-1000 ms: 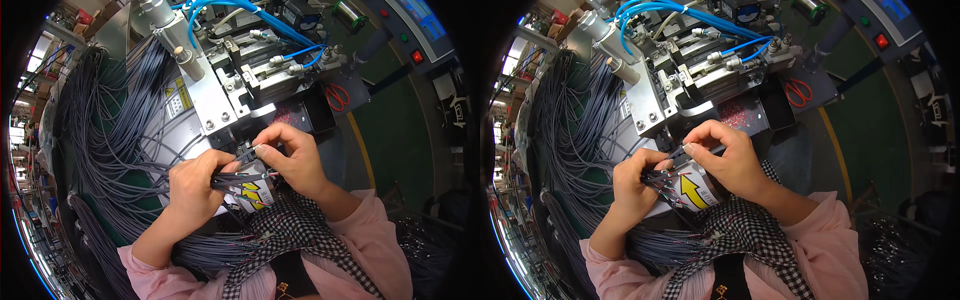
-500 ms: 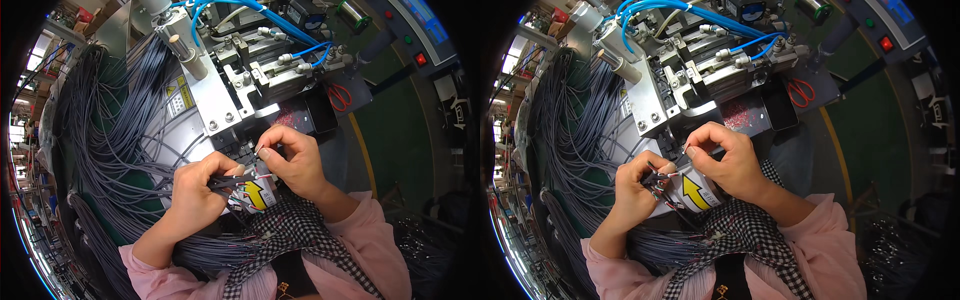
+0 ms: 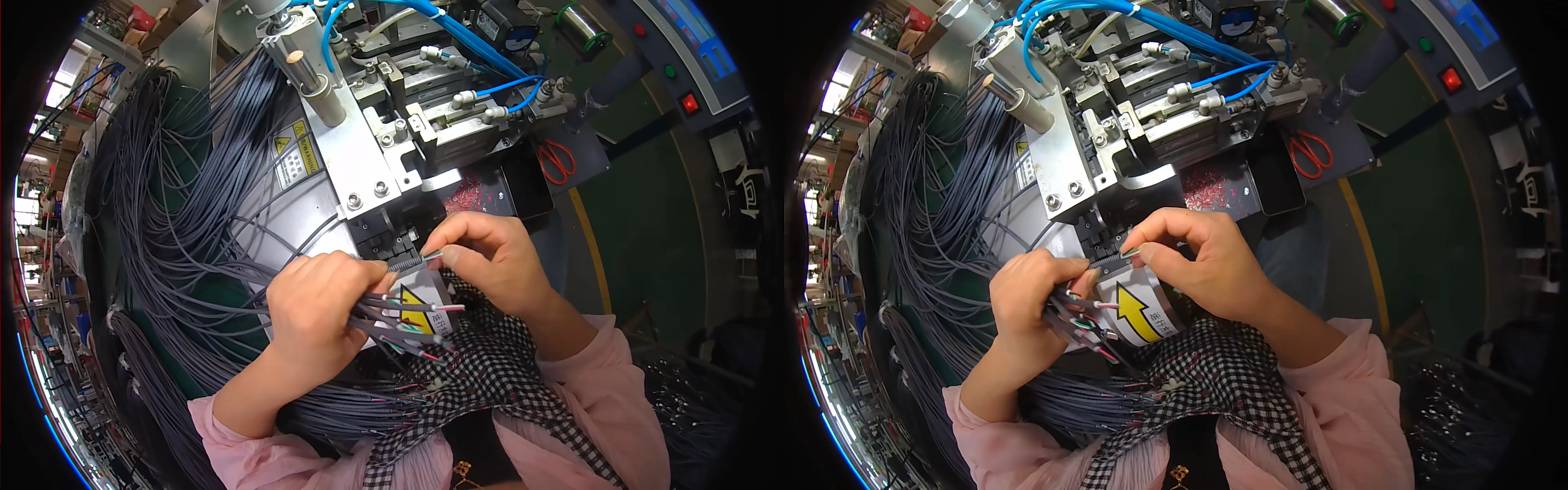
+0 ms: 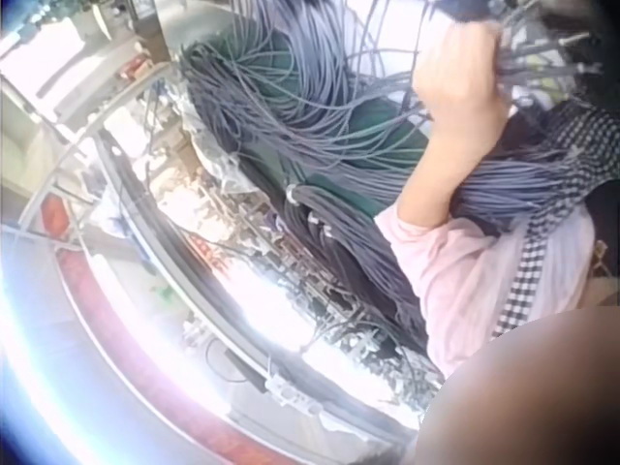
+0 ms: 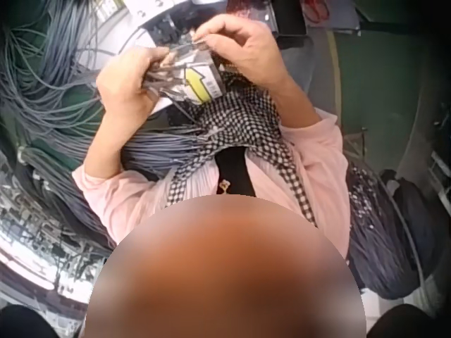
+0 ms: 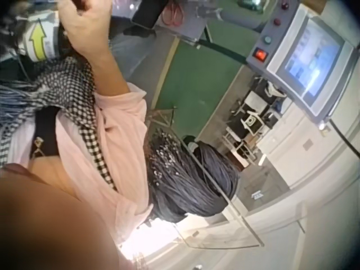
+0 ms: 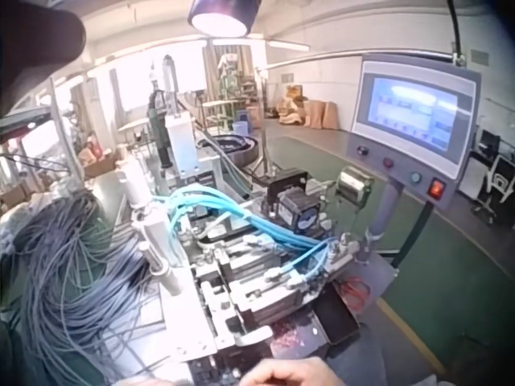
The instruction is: The recorder processes bundles of electrical cables using an industrial machine and secures them with rubber bands.
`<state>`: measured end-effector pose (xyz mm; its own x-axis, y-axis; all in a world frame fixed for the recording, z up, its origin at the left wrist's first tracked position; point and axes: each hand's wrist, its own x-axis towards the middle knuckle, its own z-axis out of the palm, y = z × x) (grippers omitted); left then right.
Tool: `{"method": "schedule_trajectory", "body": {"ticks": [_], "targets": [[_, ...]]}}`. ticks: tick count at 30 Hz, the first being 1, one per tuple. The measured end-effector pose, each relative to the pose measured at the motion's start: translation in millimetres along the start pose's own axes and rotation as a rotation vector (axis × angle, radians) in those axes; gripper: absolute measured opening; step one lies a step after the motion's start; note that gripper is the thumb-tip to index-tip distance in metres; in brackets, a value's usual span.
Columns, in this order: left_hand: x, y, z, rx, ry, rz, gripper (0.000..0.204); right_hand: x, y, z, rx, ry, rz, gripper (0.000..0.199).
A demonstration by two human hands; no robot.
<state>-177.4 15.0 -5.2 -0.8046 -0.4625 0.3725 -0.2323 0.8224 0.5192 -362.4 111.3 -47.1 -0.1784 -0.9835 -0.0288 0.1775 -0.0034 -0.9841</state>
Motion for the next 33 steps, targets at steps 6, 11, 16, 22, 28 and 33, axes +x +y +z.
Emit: {"method": "schedule_trajectory", "body": {"ticks": [6, 11, 16, 22, 28, 33], "targets": [[0, 0, 10, 0.405, 0.035, 0.217, 0.014, 2, 6, 6, -0.100, 0.126, 0.039, 0.003], [5, -5, 18, 0.480, -0.020, 0.235, 0.018, 7, 18, 7, -0.183, 0.205, 0.028, 0.005], [8, -5, 20, 0.463, -0.076, 0.177, 0.020, 11, 22, 4, -0.287, 0.188, 0.028, 0.006], [10, -5, 20, 0.404, -0.098, 0.097, 0.025, 16, 25, 5, -0.252, 0.197, 0.016, 0.006], [10, -10, 24, 0.436, -0.052, 0.155, 0.014, 17, 30, 6, -0.248, 0.210, -0.010, 0.005], [11, -11, 23, 0.425, -0.038, 0.161, 0.014, 17, 20, 0, -0.319, 0.138, 0.072, 0.006]]}}
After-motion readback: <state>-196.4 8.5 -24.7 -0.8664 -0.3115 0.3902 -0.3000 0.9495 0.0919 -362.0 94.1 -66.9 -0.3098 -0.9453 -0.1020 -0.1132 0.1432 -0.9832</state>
